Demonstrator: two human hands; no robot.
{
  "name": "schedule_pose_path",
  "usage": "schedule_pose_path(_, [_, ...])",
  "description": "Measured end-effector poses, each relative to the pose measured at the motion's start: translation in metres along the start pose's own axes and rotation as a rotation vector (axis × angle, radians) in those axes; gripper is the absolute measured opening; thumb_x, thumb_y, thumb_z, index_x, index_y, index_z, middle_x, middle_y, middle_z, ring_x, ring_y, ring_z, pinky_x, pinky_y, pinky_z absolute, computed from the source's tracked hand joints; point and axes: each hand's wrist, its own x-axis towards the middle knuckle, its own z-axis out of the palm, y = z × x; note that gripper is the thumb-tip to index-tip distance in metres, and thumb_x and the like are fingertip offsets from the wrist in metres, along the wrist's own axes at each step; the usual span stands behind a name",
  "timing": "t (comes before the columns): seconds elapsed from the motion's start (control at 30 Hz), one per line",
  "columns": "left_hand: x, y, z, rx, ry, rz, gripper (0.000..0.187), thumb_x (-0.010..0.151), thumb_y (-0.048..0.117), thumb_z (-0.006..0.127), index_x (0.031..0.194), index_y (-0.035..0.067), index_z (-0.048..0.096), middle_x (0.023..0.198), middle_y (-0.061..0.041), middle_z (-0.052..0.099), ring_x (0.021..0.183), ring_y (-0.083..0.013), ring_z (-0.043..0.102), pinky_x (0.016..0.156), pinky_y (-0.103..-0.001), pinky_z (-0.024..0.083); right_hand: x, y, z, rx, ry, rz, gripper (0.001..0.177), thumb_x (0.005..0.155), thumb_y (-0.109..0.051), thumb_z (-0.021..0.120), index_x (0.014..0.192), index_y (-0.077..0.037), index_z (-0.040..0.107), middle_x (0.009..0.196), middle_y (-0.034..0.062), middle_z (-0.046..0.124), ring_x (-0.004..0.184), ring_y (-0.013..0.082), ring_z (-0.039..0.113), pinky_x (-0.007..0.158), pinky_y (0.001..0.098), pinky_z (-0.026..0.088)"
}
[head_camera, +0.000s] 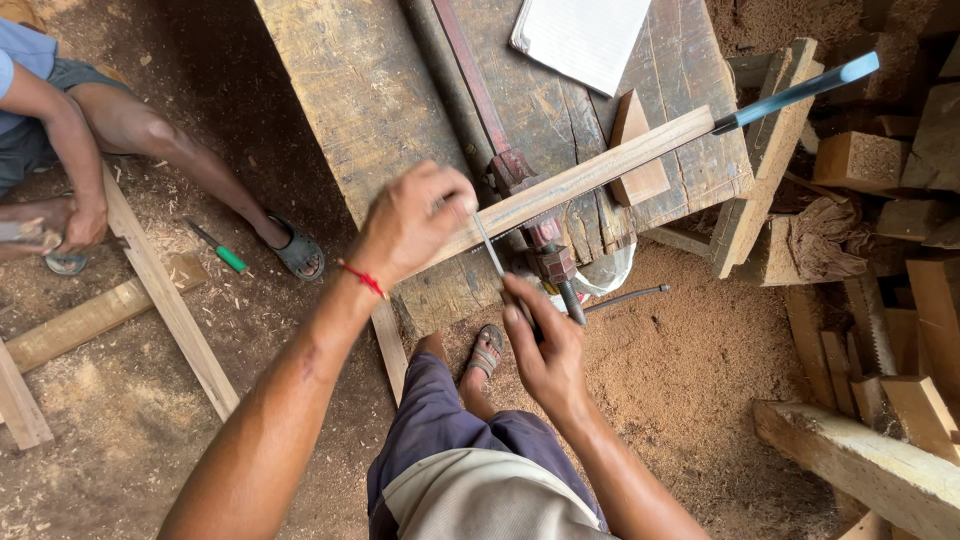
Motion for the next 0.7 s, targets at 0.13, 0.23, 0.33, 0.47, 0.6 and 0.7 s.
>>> schedule_pose_path(0.13, [0.001, -0.003, 0.011, 0.102, -0.05, 0.117, 0.013, 0.097, 0.022, 0.067, 0.093, 0.012, 0.073, 0.103, -0.008, 0.067, 0.098, -0.0244, 0.066, 0.087, -0.041, 0.053, -0.007, 0.006, -0.005, -0.052, 0.014, -0.033, 0.032, 0.101, -0.011, 0.064, 0.132, -0.003, 0.066, 0.118, 0.0131, 0.076, 0.107, 0.016, 0.073, 0.09, 0.0291, 0.058])
schedule_pose_path(0.23, [0.017, -0.014, -0.008, 0.112, 0.071, 0.097, 0.013, 0.097, 0.02, 0.068, 0.096, 0.007, 0.071, 0.1, -0.012, 0.066, 0.097, -0.0283, 0.066, 0.086, -0.041, 0.053, 0.02, 0.01, 0.01, -0.042, 0.0, 0.024, 0.033, 0.101, -0.012, 0.066, 0.133, -0.005, 0.069, 0.104, 0.0123, 0.077, 0.093, 0.0148, 0.069, 0.083, 0.0285, 0.057])
schedule_pose_path(0.33, [0.026, -0.002, -0.018, 0.049, 0.149, 0.063, 0.014, 0.095, 0.018, 0.068, 0.097, 0.005, 0.07, 0.096, -0.012, 0.068, 0.093, -0.028, 0.068, 0.082, -0.039, 0.053, 0.039, -0.001, 0.015, 0.02, 0.02, -0.043, 0.033, 0.103, -0.011, 0.064, 0.135, -0.004, 0.066, 0.108, 0.0111, 0.077, 0.097, 0.0131, 0.069, 0.086, 0.028, 0.056])
schedule_pose_path(0.47, [0.017, 0.013, -0.011, -0.031, 0.188, 0.129, 0.011, 0.095, 0.016, 0.069, 0.099, 0.006, 0.071, 0.096, -0.009, 0.071, 0.093, -0.026, 0.071, 0.082, -0.038, 0.054, 0.029, -0.009, 0.006, 0.064, 0.022, 0.051, 0.035, 0.101, -0.013, 0.064, 0.135, -0.005, 0.064, 0.112, 0.0082, 0.077, 0.092, 0.0107, 0.068, 0.081, 0.0259, 0.056])
schedule_pose_path(0.6, [0.018, 0.008, -0.014, -0.03, 0.171, 0.137, 0.011, 0.096, 0.018, 0.07, 0.099, 0.007, 0.071, 0.096, -0.008, 0.071, 0.092, -0.0248, 0.07, 0.08, -0.037, 0.054, 0.026, -0.006, 0.006, 0.099, 0.027, 0.067, 0.036, 0.102, -0.013, 0.064, 0.137, -0.005, 0.064, 0.113, 0.0091, 0.077, 0.096, 0.0124, 0.066, 0.083, 0.0274, 0.055])
schedule_pose_path(0.7, [0.02, 0.001, -0.014, 0.024, 0.123, 0.12, 0.013, 0.098, 0.02, 0.069, 0.099, 0.008, 0.07, 0.098, -0.009, 0.071, 0.092, -0.0244, 0.069, 0.08, -0.037, 0.054, 0.027, 0.0, 0.012, 0.088, 0.003, 0.01, 0.036, 0.103, -0.012, 0.063, 0.137, -0.004, 0.062, 0.119, 0.0099, 0.076, 0.11, 0.0135, 0.071, 0.092, 0.0281, 0.056])
